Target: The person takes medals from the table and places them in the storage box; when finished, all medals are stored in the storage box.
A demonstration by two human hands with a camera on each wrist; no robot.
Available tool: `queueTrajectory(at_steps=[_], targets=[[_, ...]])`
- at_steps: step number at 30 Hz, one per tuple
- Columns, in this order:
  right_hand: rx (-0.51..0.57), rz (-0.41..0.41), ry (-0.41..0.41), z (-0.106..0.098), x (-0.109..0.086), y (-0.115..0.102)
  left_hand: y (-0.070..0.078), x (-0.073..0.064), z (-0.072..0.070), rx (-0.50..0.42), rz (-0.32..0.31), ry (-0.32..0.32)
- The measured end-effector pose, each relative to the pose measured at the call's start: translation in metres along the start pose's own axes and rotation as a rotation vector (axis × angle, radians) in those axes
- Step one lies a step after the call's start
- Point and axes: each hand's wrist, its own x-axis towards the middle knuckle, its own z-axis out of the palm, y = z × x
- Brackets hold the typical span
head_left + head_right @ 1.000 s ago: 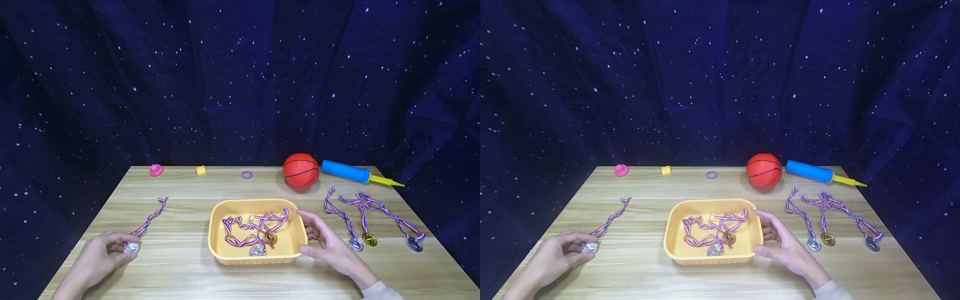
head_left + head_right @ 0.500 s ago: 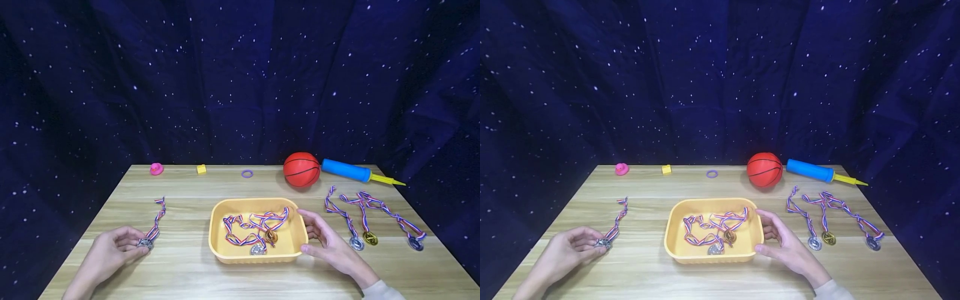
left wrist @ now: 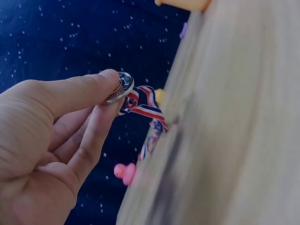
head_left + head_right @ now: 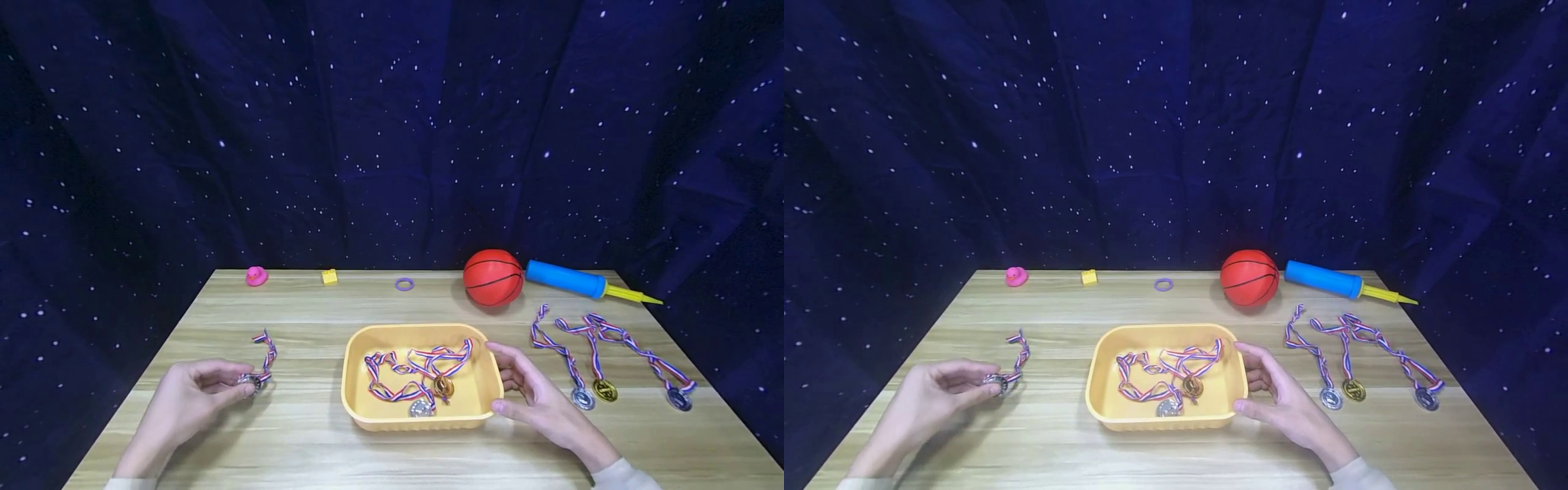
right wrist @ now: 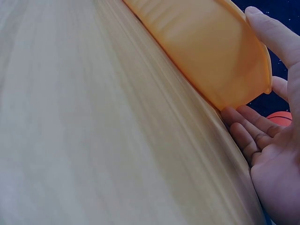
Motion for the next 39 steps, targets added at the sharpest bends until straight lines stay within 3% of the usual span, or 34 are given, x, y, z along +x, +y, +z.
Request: queueTrajectory(at_steps=[6,15,23,31,39], targets=[[-0.001,-0.009,-0.007,0.001,0.001,0.000,0.015,0.012,0.005,-0.029,0.016,-0.005],[-0.005,-0.008,-0.003,-0.001,0.001,-0.001,0.038,0.034,0.016,-0.064,0.148,-0.062],[0.002,-0.009,-0.002,0.000,0.001,0.000,0.060,0.051,0.025,-0.155,0.214,-0.101],[0.007,-0.006,-0.001,0.000,0.001,0.000,0.100,0.076,0.025,-0.195,0.320,-0.029],[0.014,-0.041,-0.011,0.000,0.000,0.001,0.147,0.097,0.031,-0.249,0.432,-0.049]])
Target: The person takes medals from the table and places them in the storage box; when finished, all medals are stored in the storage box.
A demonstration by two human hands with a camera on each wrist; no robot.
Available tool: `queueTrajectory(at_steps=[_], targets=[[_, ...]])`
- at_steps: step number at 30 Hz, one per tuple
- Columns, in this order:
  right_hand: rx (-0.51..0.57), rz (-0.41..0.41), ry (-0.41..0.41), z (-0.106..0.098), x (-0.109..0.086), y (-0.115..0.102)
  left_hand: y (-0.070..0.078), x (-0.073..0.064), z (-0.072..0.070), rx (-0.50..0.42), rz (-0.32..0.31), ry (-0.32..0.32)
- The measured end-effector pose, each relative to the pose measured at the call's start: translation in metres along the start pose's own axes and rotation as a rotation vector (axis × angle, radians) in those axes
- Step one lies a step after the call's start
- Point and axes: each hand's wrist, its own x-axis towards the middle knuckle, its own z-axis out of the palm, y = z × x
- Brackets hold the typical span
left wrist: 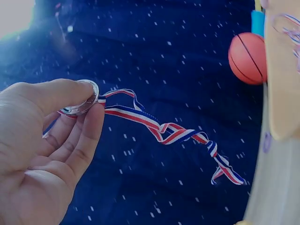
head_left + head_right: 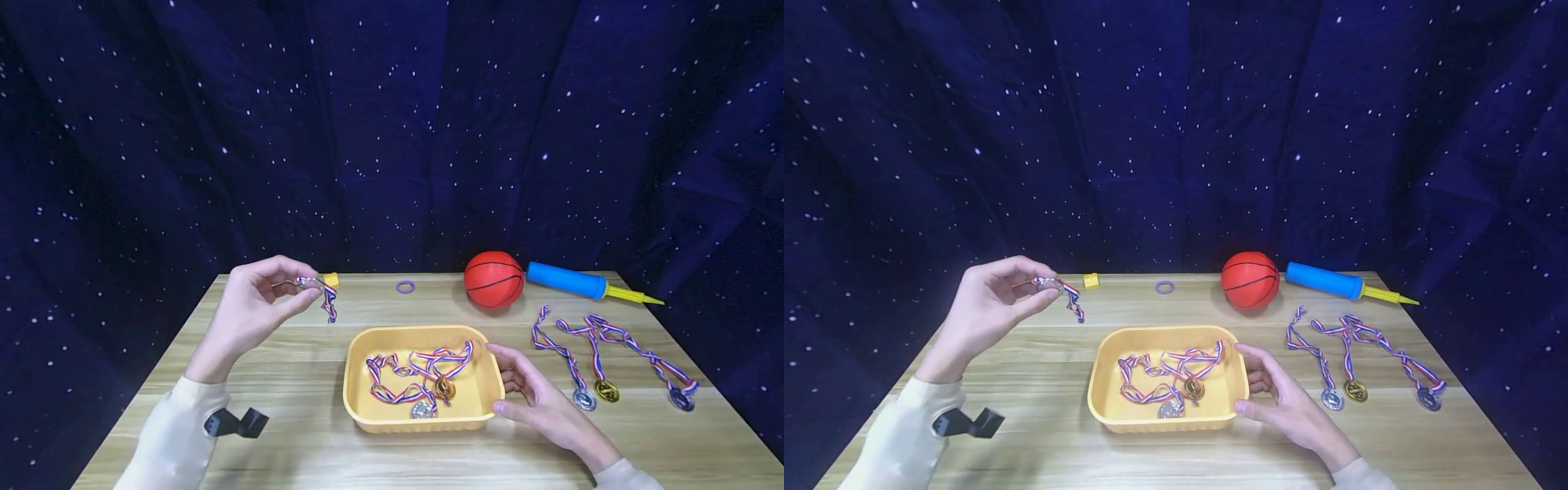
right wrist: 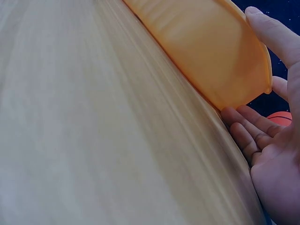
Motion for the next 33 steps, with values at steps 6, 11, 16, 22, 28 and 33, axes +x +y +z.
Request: queueTrajectory(at_steps=[6,11,16,22,28,33], targets=[[-0.002,-0.007,-0.001,0.001,0.001,0.000,0.016,0.019,0.016,-0.063,0.046,-0.035],[-0.006,0.000,-0.003,0.001,0.000,-0.001,0.020,0.023,0.035,-0.087,0.014,-0.107],[-0.017,-0.016,-0.009,0.000,-0.001,0.000,0.013,0.018,0.056,-0.061,-0.043,-0.194],[-0.021,-0.009,-0.004,0.000,0.000,0.000,-0.007,0.005,0.075,-0.029,-0.114,-0.307],[-0.011,-0.015,-0.006,0.000,0.001,-0.001,-0.028,-0.011,0.088,0.000,-0.152,-0.398],[-0.007,-0.011,-0.006,0.000,0.001,0.000,-0.041,-0.023,0.098,0.005,-0.207,-0.475]])
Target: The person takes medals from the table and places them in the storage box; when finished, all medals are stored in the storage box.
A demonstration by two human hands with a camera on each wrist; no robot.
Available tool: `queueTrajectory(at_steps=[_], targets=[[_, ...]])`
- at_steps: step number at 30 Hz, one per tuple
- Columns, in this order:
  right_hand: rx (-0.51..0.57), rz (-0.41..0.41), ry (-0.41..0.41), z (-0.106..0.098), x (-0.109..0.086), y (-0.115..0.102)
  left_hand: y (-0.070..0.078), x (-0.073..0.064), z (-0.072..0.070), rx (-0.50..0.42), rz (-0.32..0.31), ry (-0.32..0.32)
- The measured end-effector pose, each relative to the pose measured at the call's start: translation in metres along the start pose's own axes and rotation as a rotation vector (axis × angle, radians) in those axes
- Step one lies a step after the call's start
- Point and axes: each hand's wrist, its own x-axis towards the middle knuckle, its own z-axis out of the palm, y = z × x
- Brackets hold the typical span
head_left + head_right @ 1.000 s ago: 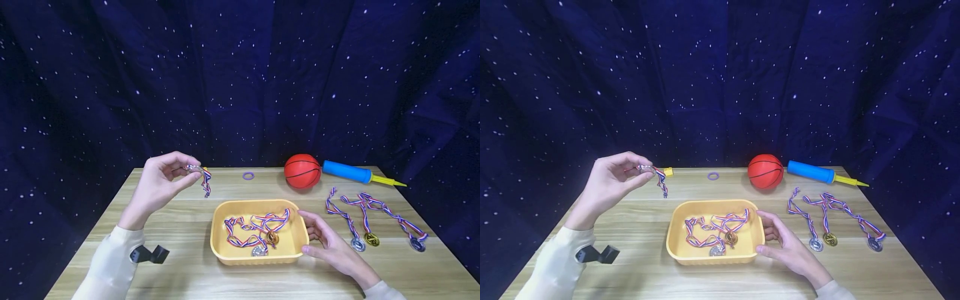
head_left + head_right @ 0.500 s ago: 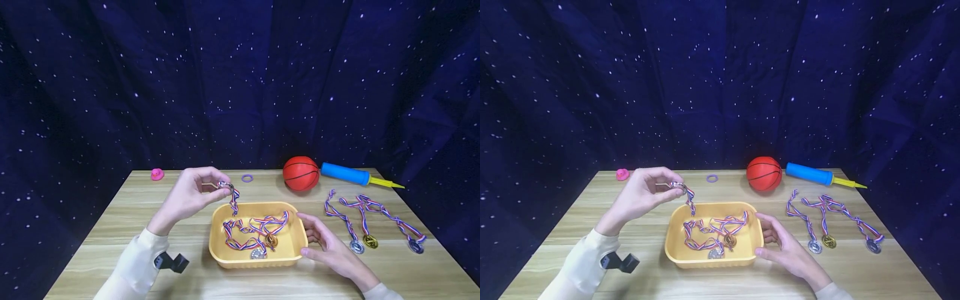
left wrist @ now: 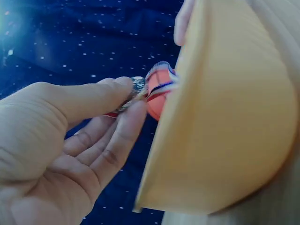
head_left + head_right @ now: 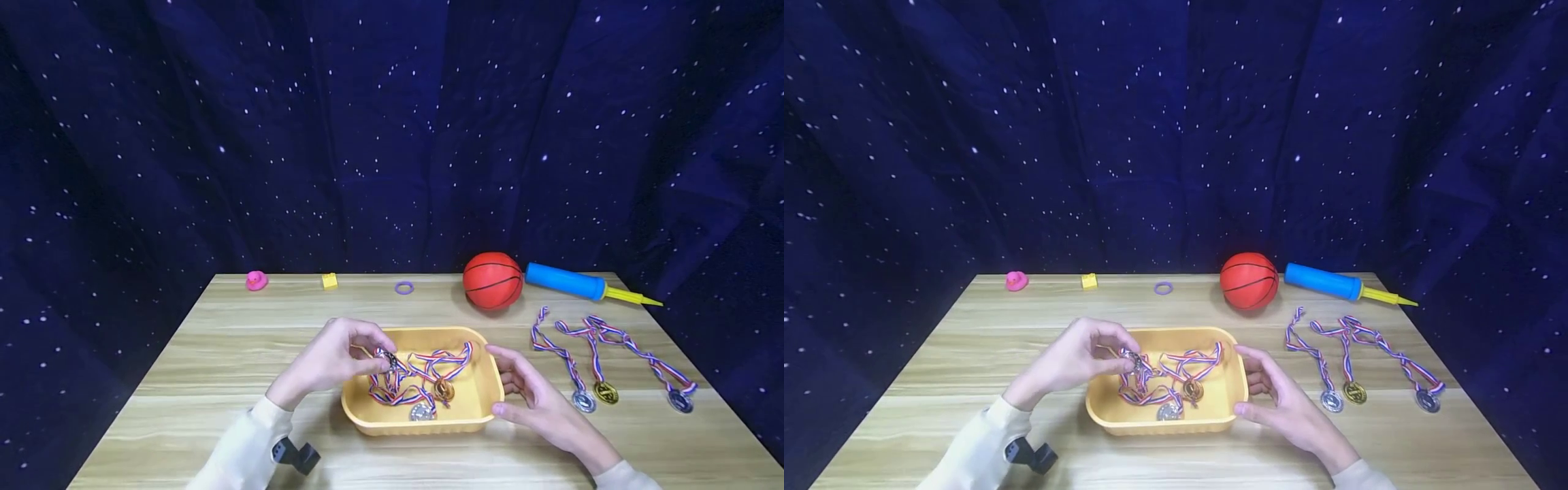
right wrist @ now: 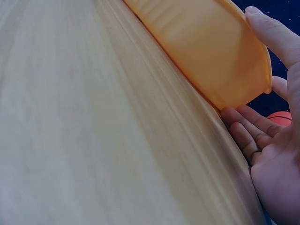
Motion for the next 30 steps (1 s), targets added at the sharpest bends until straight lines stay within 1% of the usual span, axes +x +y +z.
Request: queueTrajectory(at_steps=[3,8,11,13,16,17,19,22,24,25,27,30], targets=[[-0.001,0.004,0.002,-0.001,-0.001,0.001,-0.007,0.000,0.009,0.060,-0.019,-0.040],[-0.006,0.005,0.002,-0.001,-0.001,0.001,-0.010,0.000,0.019,0.207,0.022,-0.091],[-0.007,0.020,0.006,-0.001,-0.001,0.002,-0.008,0.000,0.022,0.250,0.033,-0.113],[-0.005,0.034,0.008,-0.001,-0.001,0.002,-0.007,0.000,0.022,0.257,0.034,-0.123],[0.002,0.050,0.011,-0.001,-0.001,0.002,-0.005,-0.002,0.022,0.288,0.052,-0.109],[0.002,0.046,0.009,-0.001,0.000,0.002,-0.004,-0.002,0.021,0.306,0.064,-0.091],[-0.001,0.034,0.006,-0.001,0.000,0.002,-0.002,-0.004,0.018,0.342,0.097,-0.032],[-0.005,0.015,0.002,-0.001,0.000,0.001,-0.002,-0.008,0.011,0.380,0.149,0.097],[-0.005,0.007,0.000,0.000,0.000,0.000,-0.004,-0.012,0.006,0.375,0.163,0.183],[-0.004,0.005,0.000,0.000,0.000,0.000,-0.006,-0.015,0.004,0.371,0.167,0.219],[-0.002,0.003,0.001,0.000,0.000,-0.001,-0.010,-0.021,0.001,0.353,0.153,0.277],[-0.001,0.001,0.001,0.000,0.000,-0.001,-0.020,-0.032,0.000,0.307,0.122,0.322]])
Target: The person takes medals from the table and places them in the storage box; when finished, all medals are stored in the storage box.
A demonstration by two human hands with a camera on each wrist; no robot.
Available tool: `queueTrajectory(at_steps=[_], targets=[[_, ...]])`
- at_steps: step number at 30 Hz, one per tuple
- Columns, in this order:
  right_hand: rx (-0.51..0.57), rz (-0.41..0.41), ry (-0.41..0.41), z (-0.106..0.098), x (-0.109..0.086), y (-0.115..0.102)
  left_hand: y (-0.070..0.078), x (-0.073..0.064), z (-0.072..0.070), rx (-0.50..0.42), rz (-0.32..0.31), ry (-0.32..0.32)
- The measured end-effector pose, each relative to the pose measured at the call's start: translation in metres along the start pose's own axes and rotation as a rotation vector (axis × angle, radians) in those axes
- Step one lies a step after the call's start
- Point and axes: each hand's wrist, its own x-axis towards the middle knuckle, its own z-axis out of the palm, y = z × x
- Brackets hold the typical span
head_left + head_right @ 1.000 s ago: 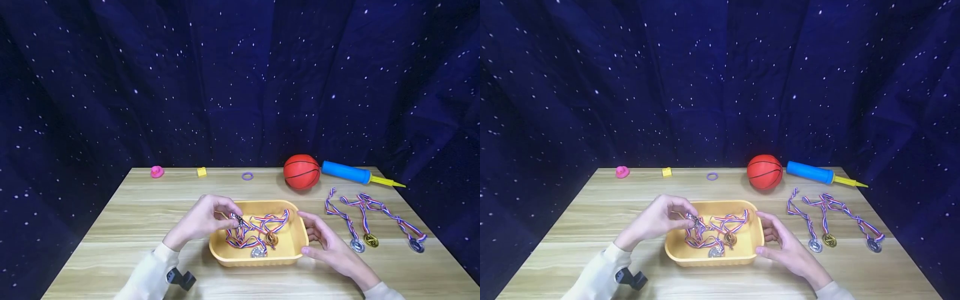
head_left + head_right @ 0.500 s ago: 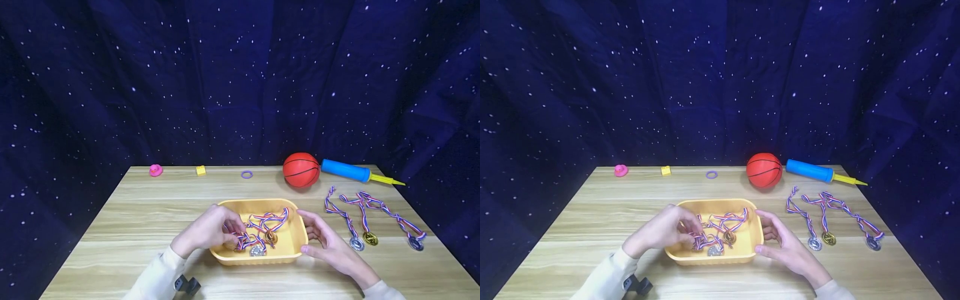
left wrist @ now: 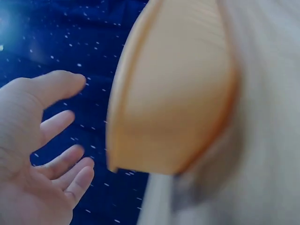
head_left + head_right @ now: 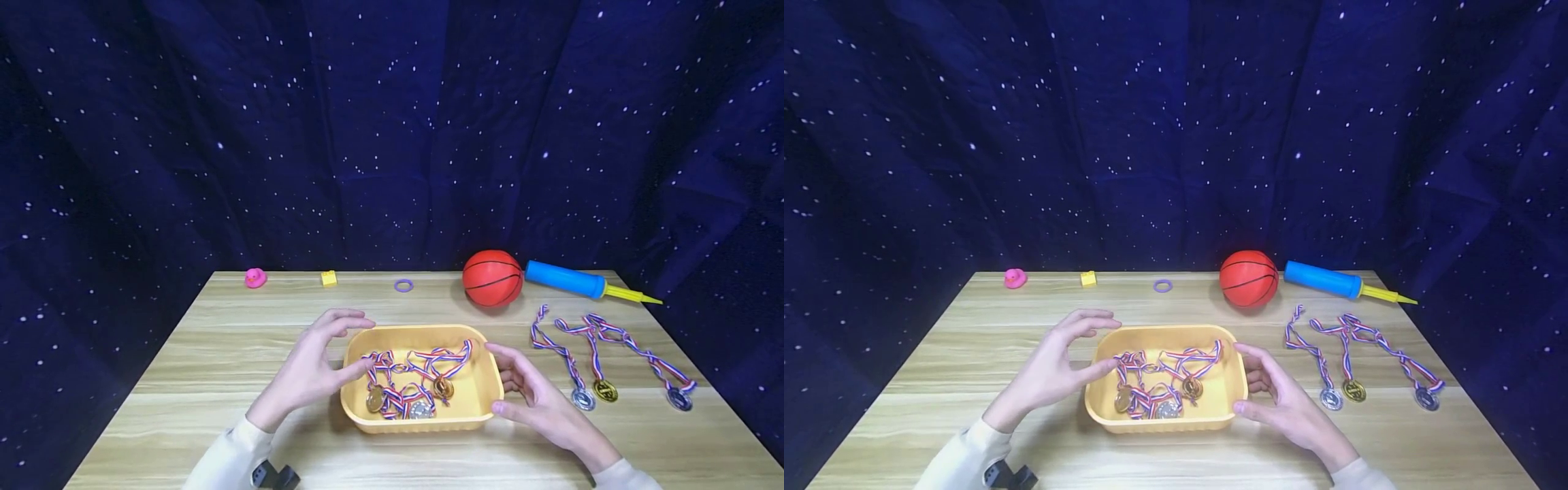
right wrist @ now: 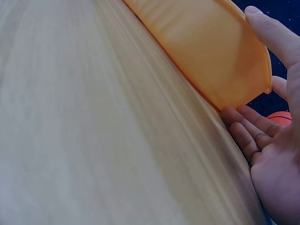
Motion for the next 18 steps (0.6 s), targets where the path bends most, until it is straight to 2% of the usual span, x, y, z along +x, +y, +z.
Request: queueTrajectory(at_steps=[3,11,18], targets=[[0.000,0.001,-0.001,0.000,0.000,0.000,-0.008,-0.013,0.001,-0.083,-0.056,0.004],[-0.003,-0.018,-0.002,0.000,0.000,0.002,-0.030,-0.044,0.008,-0.402,-0.186,-0.034],[-0.009,-0.021,-0.001,0.001,0.000,0.002,-0.043,-0.060,0.017,-0.538,-0.271,-0.076]])
